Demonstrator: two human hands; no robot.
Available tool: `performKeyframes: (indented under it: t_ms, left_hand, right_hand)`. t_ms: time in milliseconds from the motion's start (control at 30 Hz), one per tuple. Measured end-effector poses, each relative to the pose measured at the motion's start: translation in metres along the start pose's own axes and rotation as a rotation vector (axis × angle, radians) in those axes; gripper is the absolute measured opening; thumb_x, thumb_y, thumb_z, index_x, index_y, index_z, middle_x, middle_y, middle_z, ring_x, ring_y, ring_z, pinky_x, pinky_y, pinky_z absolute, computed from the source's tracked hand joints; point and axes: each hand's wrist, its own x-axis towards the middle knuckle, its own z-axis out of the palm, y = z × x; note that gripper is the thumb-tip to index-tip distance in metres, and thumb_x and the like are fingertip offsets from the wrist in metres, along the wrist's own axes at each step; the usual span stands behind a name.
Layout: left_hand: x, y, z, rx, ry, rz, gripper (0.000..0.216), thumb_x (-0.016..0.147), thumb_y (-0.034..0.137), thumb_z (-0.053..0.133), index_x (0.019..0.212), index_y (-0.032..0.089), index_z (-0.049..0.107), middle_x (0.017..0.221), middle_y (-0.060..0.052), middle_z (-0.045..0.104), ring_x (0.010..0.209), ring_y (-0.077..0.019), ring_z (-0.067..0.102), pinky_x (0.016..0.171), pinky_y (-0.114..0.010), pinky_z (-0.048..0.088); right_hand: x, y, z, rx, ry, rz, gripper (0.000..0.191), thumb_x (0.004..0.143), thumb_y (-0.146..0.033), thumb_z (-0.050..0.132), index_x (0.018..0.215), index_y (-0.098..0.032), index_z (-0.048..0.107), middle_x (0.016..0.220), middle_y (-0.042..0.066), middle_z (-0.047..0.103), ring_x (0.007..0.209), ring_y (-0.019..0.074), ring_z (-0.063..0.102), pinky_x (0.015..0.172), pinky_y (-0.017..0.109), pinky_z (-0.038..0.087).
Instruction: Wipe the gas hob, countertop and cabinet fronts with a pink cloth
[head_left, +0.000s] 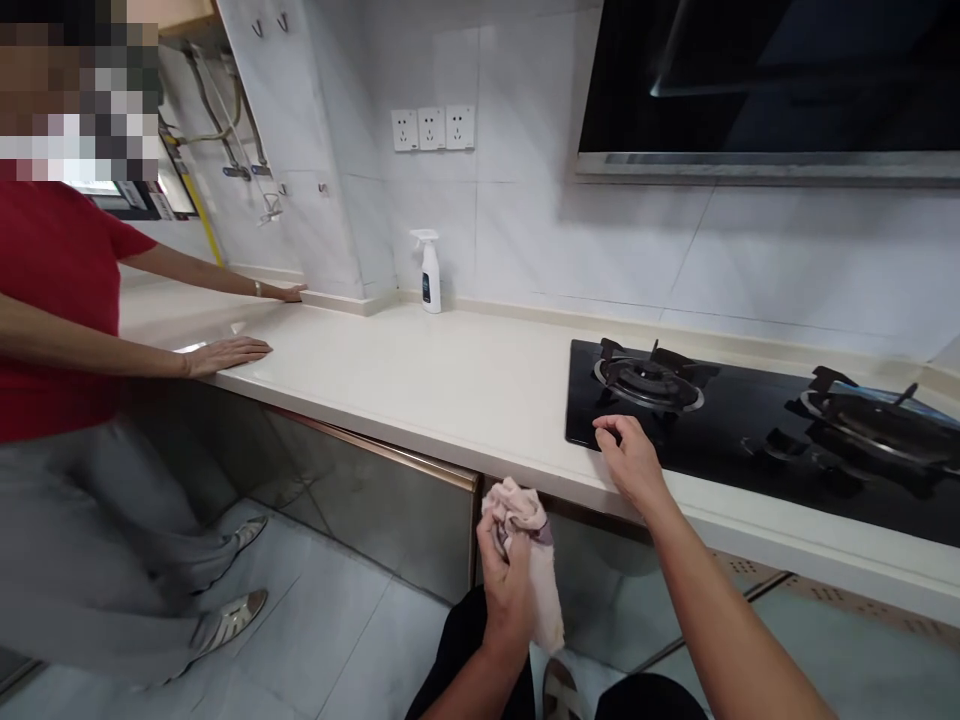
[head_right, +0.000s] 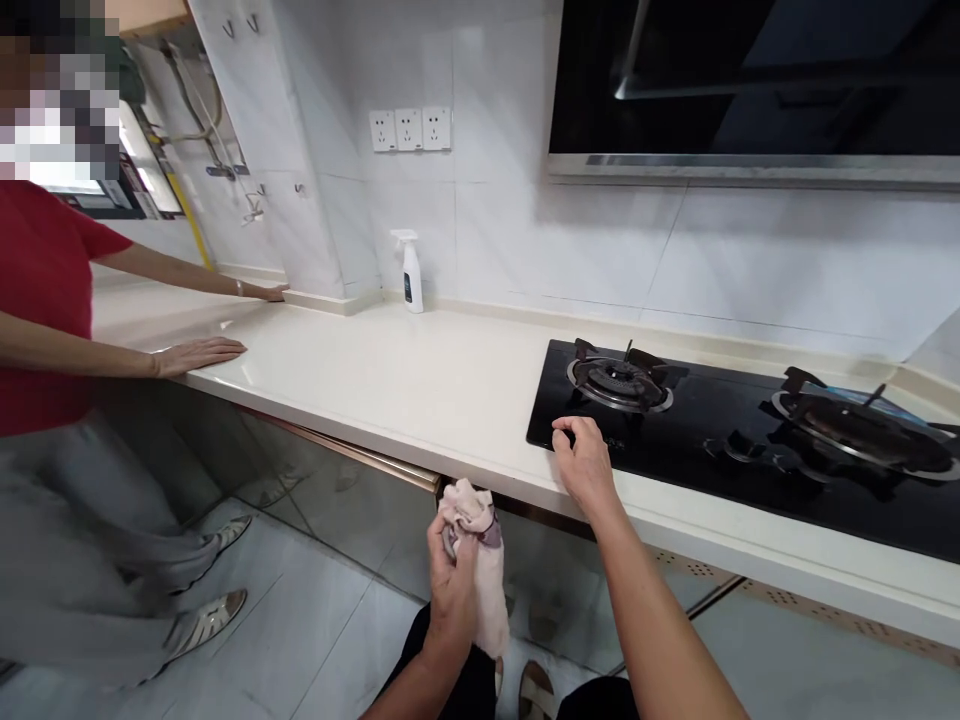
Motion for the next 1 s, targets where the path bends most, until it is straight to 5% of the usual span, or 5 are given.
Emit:
performKeyframes:
  t_ms: [233, 533, 633, 800, 1000]
  left_hand:
    - [0.033, 0.026, 0.041, 0.282, 0.050, 0.373, 0.043, 0.088, 0.025, 0.070, 0.130, 0.030, 0.063, 0.122, -0.011, 0.050, 0.115, -0.0295, 0.059, 0.101, -0.049, 0.054]
    - [-0.034, 0.017, 0.036, 0.163, -0.557, 0.118, 0.030, 0.083, 0.027, 0.068, 0.112, 0.027, 0.073, 0.114, -0.010, 0.062, 0.112, -0.0279, 0.061, 0.102, -0.041, 0.050]
    - [-0.027, 0.008, 0.000, 0.083, -0.405, 0.035, 0.028, 0.083, 0.039, 0.071, 0.108, 0.026, 0.072, 0.117, -0.011, 0.066, 0.118, -0.0314, 0.060, 0.108, -0.044, 0.046]
    - [0.030, 0.019, -0.055, -0.039, 0.166, -0.197, 0.051, 0.080, 0.058, 0.074, 0.120, 0.028, 0.061, 0.121, -0.007, 0.068, 0.118, -0.0288, 0.063, 0.100, -0.038, 0.051]
    - [0.041, 0.038, -0.046, -0.235, 0.014, -0.365, 0.053, 0.085, 0.066, 0.065, 0.118, 0.024, 0.059, 0.096, -0.003, 0.070, 0.093, -0.0227, 0.069, 0.079, -0.031, 0.057]
  right_hand:
    - [0.001, -0.001, 0.003, 0.044, 0.021, -0.008, 0.033, 0.083, -0.047, 0.047, 0.091, -0.023, 0.068, 0.100, 0.008, 0.065, 0.085, 0.0233, 0.057, 0.086, 0.042, 0.047]
    - [0.001, -0.002, 0.000, 0.033, -0.018, -0.003, 0.034, 0.082, -0.048, 0.046, 0.088, -0.024, 0.069, 0.102, 0.007, 0.067, 0.086, 0.0225, 0.058, 0.085, 0.040, 0.047]
    - [0.001, -0.002, -0.002, 0.044, -0.030, 0.007, 0.035, 0.081, -0.049, 0.046, 0.087, -0.024, 0.070, 0.102, 0.008, 0.067, 0.081, 0.0219, 0.057, 0.080, 0.040, 0.047]
    - [0.000, -0.001, -0.002, 0.044, -0.052, 0.028, 0.036, 0.080, -0.051, 0.049, 0.087, -0.025, 0.073, 0.105, 0.008, 0.068, 0.089, 0.0247, 0.060, 0.085, 0.042, 0.046]
    - [0.001, -0.003, -0.006, 0.280, -0.075, 0.101, 0.042, 0.084, -0.061, 0.055, 0.092, -0.024, 0.075, 0.111, 0.008, 0.072, 0.105, 0.0268, 0.063, 0.094, 0.042, 0.047]
